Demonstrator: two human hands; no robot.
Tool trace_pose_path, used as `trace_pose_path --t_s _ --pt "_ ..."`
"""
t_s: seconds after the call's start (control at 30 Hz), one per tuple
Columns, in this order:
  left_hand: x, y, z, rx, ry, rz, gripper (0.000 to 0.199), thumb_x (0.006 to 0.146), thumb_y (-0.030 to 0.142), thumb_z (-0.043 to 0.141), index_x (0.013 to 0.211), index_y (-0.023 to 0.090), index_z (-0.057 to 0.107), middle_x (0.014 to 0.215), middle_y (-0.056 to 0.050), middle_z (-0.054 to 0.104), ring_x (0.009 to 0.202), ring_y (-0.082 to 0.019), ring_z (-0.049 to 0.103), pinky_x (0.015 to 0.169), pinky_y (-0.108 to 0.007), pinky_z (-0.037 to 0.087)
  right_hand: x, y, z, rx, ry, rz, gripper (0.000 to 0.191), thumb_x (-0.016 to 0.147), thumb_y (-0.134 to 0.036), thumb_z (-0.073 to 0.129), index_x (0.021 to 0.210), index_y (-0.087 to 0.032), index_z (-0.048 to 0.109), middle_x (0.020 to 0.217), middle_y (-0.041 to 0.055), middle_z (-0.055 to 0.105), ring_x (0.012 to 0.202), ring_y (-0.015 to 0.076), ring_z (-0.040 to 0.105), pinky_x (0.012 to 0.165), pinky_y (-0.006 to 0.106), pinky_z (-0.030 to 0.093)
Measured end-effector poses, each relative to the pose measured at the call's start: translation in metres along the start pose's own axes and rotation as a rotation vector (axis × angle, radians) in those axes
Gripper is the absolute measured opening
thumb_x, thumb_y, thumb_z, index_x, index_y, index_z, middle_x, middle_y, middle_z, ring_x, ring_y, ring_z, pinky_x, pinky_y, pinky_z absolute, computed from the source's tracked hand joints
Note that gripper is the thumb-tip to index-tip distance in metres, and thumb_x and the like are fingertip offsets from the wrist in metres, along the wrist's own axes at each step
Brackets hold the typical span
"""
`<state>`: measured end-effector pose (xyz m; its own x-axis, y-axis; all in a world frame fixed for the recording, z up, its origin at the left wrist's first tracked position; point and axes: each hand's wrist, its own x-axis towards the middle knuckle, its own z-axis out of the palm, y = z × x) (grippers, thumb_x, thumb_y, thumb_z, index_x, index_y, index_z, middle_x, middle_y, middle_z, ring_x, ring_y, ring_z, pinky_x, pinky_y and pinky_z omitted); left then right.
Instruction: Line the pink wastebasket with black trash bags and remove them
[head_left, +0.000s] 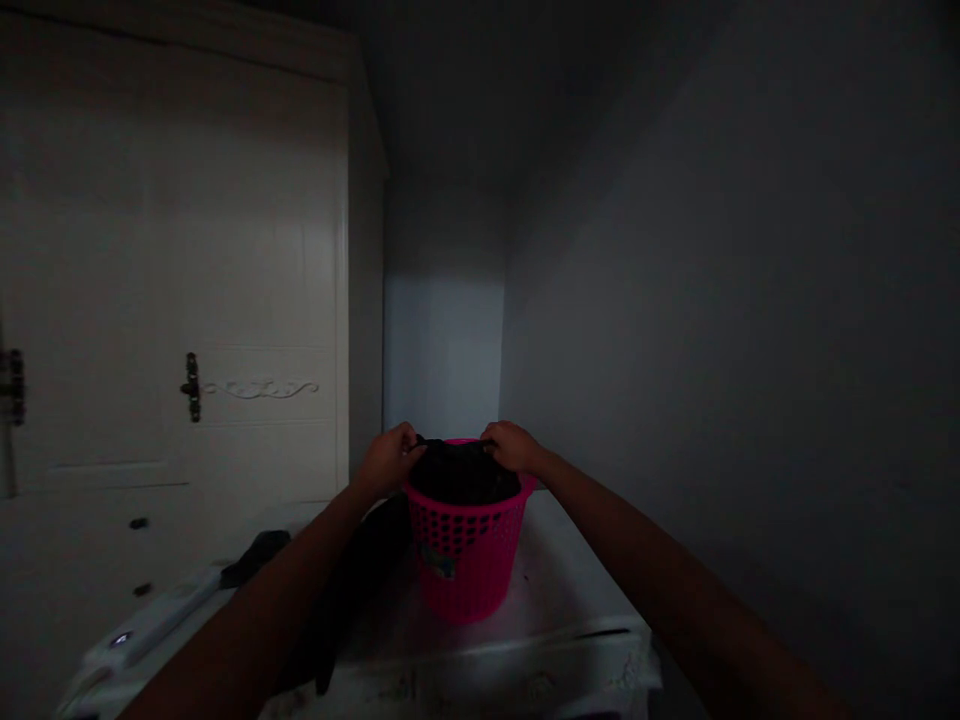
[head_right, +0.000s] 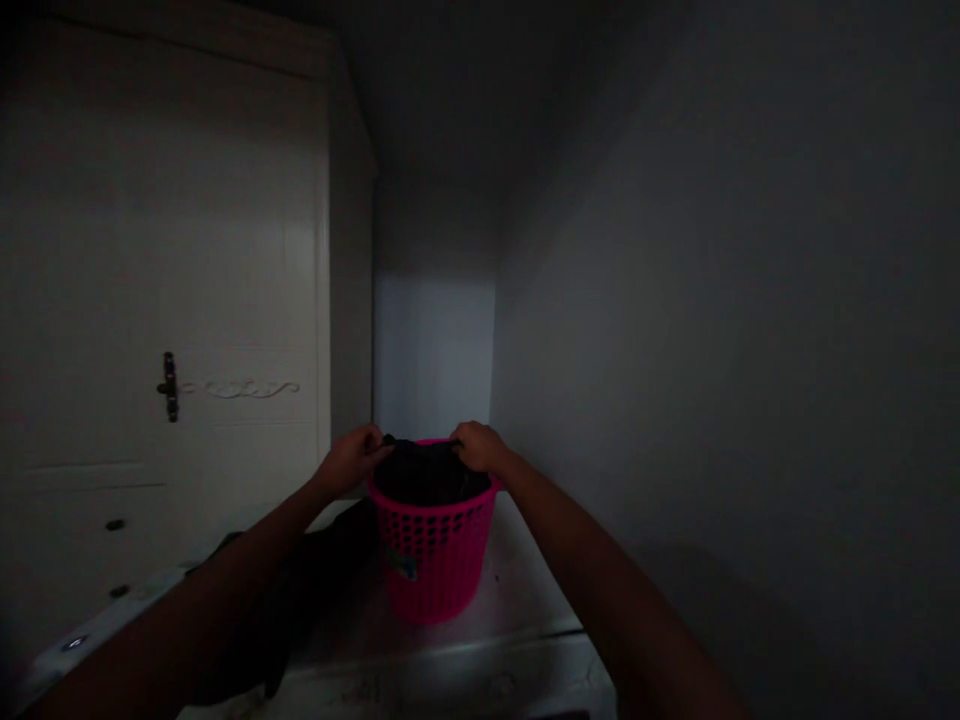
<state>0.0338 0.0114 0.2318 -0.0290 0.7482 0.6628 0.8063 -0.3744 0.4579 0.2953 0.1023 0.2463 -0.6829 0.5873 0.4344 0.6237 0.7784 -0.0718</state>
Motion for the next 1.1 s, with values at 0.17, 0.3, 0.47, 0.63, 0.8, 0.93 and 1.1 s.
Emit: trace_pose_path --t_s 0.17,0.3,0.47,0.63,0.8,0.93,1.1 --pt "-0.005 0.001 0.015 -0.082 -0.064 -0.027 0.02 0.084 0.021 0.056 0.104 0.022 0.061 0.08 0.0 0.067 0.073 -0.018 0.064 0.07 -0.03 0.048 -0.003 -0.011 0.007 0.203 -0.036 0.0 0.036 0.088 -0.01 0.054 0.113 -0.019 0.078 0.109 0.0058 0.079 0.097 0.0171 0.07 0.085 0.026 0.051" --pt "-0.005 0.015 0.03 -0.175 -0.131 0.054 0.027 0.087 0.025 0.06 0.112 0.022 0.068 0.105 -0.007 0.075 0.098 -0.022 0.07 0.09 -0.037 0.054 -0.004 -0.03 0.014 0.352 -0.108 -0.066 0.025 0.084 -0.027 0.073 0.107 -0.02 0.077 0.089 -0.0003 0.076 0.076 0.0156 0.065 0.069 0.024 0.048" --pt "-0.011 0.005 0.014 0.025 -0.095 0.074 0.02 0.085 0.02 0.062 0.098 0.023 0.077 0.104 -0.01 0.074 0.106 -0.028 0.069 0.1 -0.043 0.052 -0.027 -0.007 0.005 0.254 -0.061 0.034 0.021 0.079 -0.01 0.065 0.091 -0.019 0.079 0.082 0.0012 0.076 0.077 0.016 0.066 0.072 0.025 0.046" --pt "-0.012 0.022 0.02 0.025 0.009 0.055 0.018 0.091 0.029 0.056 0.099 0.021 0.071 0.104 -0.01 0.073 0.102 -0.027 0.069 0.097 -0.043 0.053 -0.036 -0.017 0.009 0.394 -0.033 0.101 0.02 0.085 -0.03 0.072 0.098 -0.017 0.078 0.079 0.0011 0.075 0.07 0.016 0.064 0.064 0.025 0.044" --pt "-0.008 0.04 0.025 -0.084 0.141 0.032 0.017 0.096 0.032 0.046 0.1 0.022 0.059 0.097 -0.009 0.07 0.095 -0.026 0.069 0.091 -0.042 0.055 -0.031 -0.037 0.017 0.194 -0.056 0.02 0.02 0.077 -0.02 0.077 0.097 -0.02 0.077 0.084 0.0022 0.076 0.077 0.0191 0.067 0.067 0.026 0.044" --pt "-0.012 0.018 0.001 -0.137 0.226 -0.181 0.023 0.089 0.024 0.054 0.112 0.021 0.057 0.094 -0.007 0.07 0.087 -0.025 0.071 0.081 -0.038 0.056 -0.038 -0.014 0.004 0.181 0.097 0.144 0.023 0.079 -0.011 0.062 0.094 -0.02 0.077 0.09 0.005 0.078 0.088 0.0225 0.07 0.077 0.028 0.048" --pt "-0.018 0.018 -0.012 -0.475 0.096 -0.356 0.042 0.072 0.015 0.063 0.114 0.018 0.065 0.086 -0.002 0.073 0.076 -0.019 0.071 0.067 -0.029 0.057 -0.04 -0.016 -0.011 0.848 0.322 0.285 0.017 0.074 -0.022 0.066 0.09 -0.017 0.071 0.09 0.0055 0.075 0.086 0.0226 0.069 0.079 0.033 0.054"
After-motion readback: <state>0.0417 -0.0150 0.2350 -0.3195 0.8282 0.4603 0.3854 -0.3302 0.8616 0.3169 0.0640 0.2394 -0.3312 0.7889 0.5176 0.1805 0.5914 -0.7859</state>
